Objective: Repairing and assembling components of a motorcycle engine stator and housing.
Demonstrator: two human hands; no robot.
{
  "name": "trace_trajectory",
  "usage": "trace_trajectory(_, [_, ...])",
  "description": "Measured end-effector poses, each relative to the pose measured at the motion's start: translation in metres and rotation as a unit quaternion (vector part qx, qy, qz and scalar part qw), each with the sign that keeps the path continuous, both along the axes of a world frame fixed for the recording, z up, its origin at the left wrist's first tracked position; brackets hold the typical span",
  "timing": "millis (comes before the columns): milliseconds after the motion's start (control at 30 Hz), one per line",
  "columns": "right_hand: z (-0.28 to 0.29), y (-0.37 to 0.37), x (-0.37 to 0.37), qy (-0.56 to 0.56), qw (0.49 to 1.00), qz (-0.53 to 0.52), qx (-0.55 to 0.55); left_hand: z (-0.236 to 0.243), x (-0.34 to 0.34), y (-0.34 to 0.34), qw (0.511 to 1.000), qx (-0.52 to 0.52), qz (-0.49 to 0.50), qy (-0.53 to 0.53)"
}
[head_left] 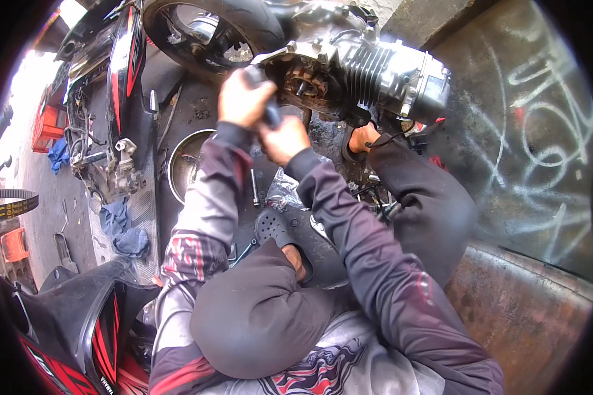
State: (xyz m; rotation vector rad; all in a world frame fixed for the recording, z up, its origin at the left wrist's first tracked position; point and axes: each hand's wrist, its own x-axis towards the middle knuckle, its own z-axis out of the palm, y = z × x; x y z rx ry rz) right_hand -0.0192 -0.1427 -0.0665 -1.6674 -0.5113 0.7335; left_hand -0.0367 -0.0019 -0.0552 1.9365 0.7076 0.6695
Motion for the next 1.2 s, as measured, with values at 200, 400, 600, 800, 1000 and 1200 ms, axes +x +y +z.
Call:
trace_trajectory(200, [-0.011, -0.018, -0.047, -0.049, 0.997, 0.063, -0.015, -0.005, -0.072, -0.035, 0.964, -0.250, 0.014, -0.094])
trace_trajectory(400, [-0.069, -0.122, -0.097, -0.020, 0.982, 0.082, -0.171, -0.074, -0.137, -0.089, 0.956, -0.277, 0.032, 0.091])
trace_trajectory(600, [-0.140, -0.226, -0.120, -0.159, 0.885, 0.141, -0.414, -0.094, -0.201, -0.151, 0.884, -0.456, -0.054, 0.085])
trace_trajectory(800, [-0.144, -0.248, -0.104, -0.159, 0.765, 0.279, -0.558, -0.103, -0.264, -0.199, 0.812, -0.573, -0.102, 0.049])
trace_trajectory(1000, [-0.138, -0.260, -0.057, -0.202, 0.792, 0.256, -0.516, -0.100, -0.303, -0.226, 0.926, -0.349, -0.142, 0.004])
trace_trajectory(1200, [-0.090, -0.248, 0.013, -0.076, 0.860, 0.307, -0.401, -0.023, -0.317, -0.253, 0.872, -0.470, -0.066, -0.114])
